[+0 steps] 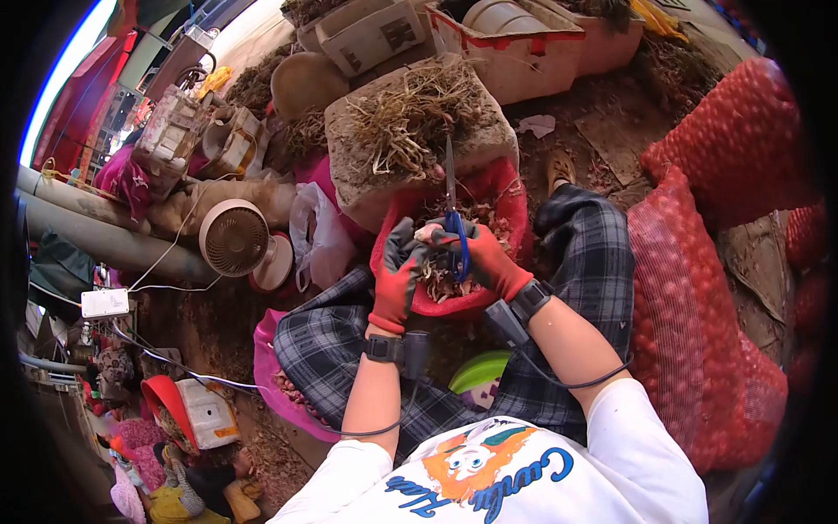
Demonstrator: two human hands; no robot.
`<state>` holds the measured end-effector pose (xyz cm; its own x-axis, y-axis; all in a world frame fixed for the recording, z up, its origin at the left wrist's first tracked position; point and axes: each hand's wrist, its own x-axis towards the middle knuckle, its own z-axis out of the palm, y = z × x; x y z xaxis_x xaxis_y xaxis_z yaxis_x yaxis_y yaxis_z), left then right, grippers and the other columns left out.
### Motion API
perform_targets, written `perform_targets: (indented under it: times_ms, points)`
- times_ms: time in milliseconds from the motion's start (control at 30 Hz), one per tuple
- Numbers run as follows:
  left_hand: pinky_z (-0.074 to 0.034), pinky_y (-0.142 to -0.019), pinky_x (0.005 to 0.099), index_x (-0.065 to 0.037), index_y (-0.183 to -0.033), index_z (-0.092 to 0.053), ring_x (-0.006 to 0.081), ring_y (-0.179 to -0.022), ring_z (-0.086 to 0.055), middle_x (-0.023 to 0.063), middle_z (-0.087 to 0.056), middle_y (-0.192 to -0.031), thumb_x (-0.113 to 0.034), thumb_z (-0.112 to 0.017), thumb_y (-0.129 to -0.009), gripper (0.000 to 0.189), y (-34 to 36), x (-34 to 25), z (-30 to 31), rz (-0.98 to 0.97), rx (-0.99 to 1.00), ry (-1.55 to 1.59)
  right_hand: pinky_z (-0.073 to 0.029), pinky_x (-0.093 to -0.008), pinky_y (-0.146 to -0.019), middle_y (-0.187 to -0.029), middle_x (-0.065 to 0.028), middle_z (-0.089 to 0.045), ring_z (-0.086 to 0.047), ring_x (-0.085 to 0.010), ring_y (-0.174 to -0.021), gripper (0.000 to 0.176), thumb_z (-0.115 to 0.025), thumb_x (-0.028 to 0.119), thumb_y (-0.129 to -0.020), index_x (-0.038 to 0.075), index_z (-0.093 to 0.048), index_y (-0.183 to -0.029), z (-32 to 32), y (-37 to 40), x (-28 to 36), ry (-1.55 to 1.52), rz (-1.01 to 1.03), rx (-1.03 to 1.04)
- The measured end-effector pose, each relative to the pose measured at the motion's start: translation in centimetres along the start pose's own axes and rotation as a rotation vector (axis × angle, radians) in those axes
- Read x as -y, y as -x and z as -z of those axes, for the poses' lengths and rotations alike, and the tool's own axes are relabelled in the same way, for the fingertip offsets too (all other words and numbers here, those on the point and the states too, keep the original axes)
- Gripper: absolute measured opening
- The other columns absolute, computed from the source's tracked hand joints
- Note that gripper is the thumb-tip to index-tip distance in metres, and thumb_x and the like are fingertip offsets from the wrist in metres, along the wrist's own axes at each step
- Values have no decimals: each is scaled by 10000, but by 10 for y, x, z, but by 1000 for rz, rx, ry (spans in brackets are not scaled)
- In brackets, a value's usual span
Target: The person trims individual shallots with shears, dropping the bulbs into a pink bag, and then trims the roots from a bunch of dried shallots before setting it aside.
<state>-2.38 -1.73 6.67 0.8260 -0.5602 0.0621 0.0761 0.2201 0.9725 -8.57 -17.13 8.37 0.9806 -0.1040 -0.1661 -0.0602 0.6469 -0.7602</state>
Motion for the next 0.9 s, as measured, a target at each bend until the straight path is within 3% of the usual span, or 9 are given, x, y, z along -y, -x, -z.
perform_targets:
  times_ms: [100, 167, 300, 367, 467, 567, 767, 867, 900]
  points:
    - [-450, -921, 266, -12, -1262, -486, 138, -1055, -564, 69, -586, -1179, -83, -530, -930, 342, -1, -7, 0, 154, 32, 119, -479, -236, -771, -962, -43, -670, -606, -86, -865, 318, -654, 191, -854, 9, -620, -1112, 1, 5, 5, 220, -29, -6]
    - [-475, -856, 236, -15, -1226, -517, 117, -995, -579, 55, -600, -1147, -94, -540, -927, 310, 1, 1, 0, 222, -70, 237, -475, -240, -780, -946, -36, -670, -599, -78, -865, 296, -663, 185, -842, 13, -634, -1081, -2, 4, 0, 374, 94, -6]
    - [-469, -752, 190, -39, -1192, -546, 84, -906, -581, 32, -614, -1111, -172, -563, -927, 297, 5, -20, -12, 248, -52, 293, -475, -249, -785, -915, -31, -669, -593, -75, -851, 282, -688, 177, -810, 9, -642, -1031, 0, 2, -3, 621, 288, -44]
    - [-461, -736, 193, -52, -1175, -559, 79, -884, -578, 22, -617, -1093, -207, -567, -928, 291, 3, -35, -23, 354, -91, 205, -476, -259, -786, -920, -40, -668, -595, -84, -841, 288, -698, 162, -794, 6, -635, -1028, 6, 0, -1, 647, 177, -27]
    - [-466, -760, 224, -67, -1170, -560, 96, -889, -583, 5, -619, -1044, -225, -572, -928, 289, -1, -14, 1, 383, 83, 291, -478, -273, -779, -904, -47, -667, -599, -100, -823, 296, -705, 155, -782, 8, -633, -1029, 11, -2, -9, 646, 228, -6]
    - [-463, -781, 241, -49, -1154, -554, 108, -890, -580, -1, -605, -989, -207, -532, -950, 259, 8, -8, 2, 340, 86, 372, -480, -283, -767, -866, -65, -670, -607, -118, -802, 301, -706, 172, -779, 5, -636, -1019, 5, 1, -8, 702, 352, -55]
    - [-457, -806, 231, -6, -1121, -541, 104, -905, -572, 44, -607, -1006, -165, -423, -993, 236, 4, 3, 3, -18, 96, -252, -488, -335, -774, -881, -161, -673, -652, -248, -844, 373, -723, 260, -750, -3, -646, -1002, 12, 0, -7, 945, 294, -95]
    - [-459, -812, 229, -23, -1115, -547, 119, -912, -580, 47, -610, -1021, -163, -446, -981, 218, 1, 4, 9, -75, 171, -345, -490, -369, -773, -906, -183, -665, -645, -309, -873, 430, -724, 324, -733, 8, -644, -1013, 7, 5, -7, 1024, 279, -150]
    - [-467, -814, 231, -32, -1114, -552, 124, -921, -585, 47, -613, -1025, -167, -461, -973, 215, 1, 0, 7, 50, 116, 16, -491, -381, -771, -911, -185, -662, -640, -327, -880, 452, -722, 350, -729, 14, -643, -1020, 5, 6, -8, 1020, 275, -184]
